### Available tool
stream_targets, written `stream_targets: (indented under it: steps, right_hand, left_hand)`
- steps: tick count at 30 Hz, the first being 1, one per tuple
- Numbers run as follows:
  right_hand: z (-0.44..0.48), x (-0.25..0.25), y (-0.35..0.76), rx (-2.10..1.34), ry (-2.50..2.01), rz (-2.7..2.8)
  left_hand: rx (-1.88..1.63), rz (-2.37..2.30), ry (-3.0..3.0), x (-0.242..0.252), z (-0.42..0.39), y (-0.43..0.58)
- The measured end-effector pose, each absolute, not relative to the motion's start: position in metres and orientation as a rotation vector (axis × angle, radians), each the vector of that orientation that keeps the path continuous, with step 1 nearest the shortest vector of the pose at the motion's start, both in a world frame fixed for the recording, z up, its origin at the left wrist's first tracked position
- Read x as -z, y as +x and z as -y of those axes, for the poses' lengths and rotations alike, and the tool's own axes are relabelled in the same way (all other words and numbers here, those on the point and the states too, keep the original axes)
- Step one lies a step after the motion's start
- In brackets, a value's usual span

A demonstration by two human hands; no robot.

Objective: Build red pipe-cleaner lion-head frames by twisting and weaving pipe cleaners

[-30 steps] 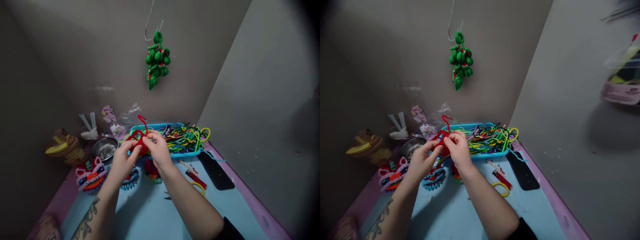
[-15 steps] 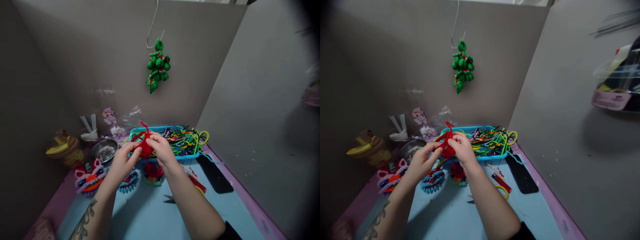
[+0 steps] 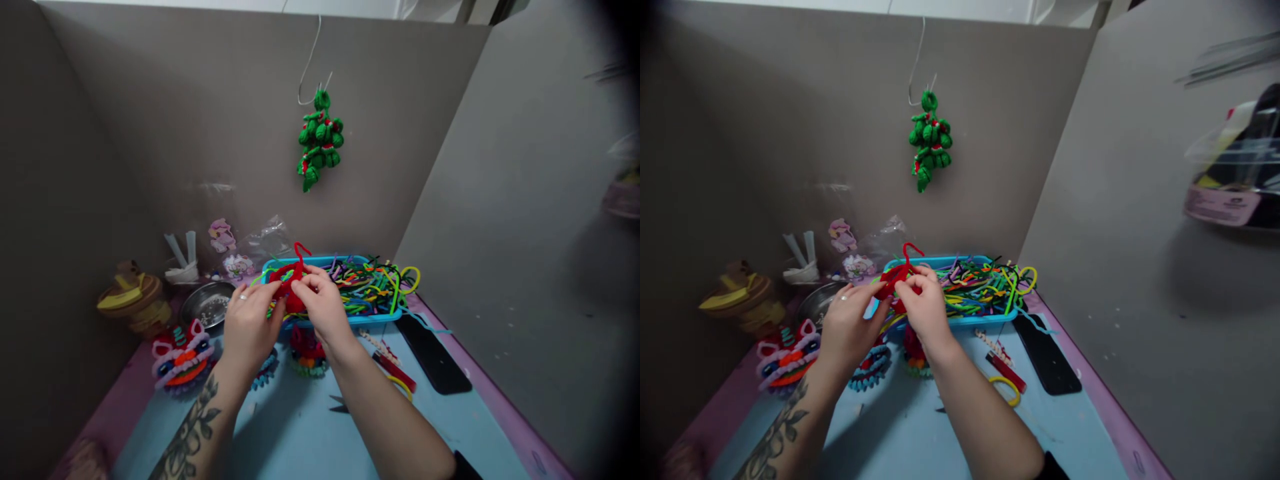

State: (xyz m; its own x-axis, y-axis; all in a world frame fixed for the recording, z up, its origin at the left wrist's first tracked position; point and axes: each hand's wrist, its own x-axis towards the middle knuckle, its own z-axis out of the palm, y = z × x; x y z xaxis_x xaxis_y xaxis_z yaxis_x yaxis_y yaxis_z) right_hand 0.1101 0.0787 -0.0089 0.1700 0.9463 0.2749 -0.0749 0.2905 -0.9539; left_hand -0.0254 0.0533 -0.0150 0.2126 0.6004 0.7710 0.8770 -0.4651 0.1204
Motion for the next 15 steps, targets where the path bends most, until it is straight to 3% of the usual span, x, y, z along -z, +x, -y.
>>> stream_targets:
  steps: [8,15]
  right_hand:
    - [-0.08,0.0127,0.1097,-0.868,-1.043,1.237]
    - [-0.0814,0.0163,0.11,-0.897,-1.011,1.272]
  left_hand:
    - [1.085,1.356,-2.186,0.0152,-0.0539,-0.0258]
    - [1.4,1.646,-2.324,0.0086,-0.0526,-0.0266]
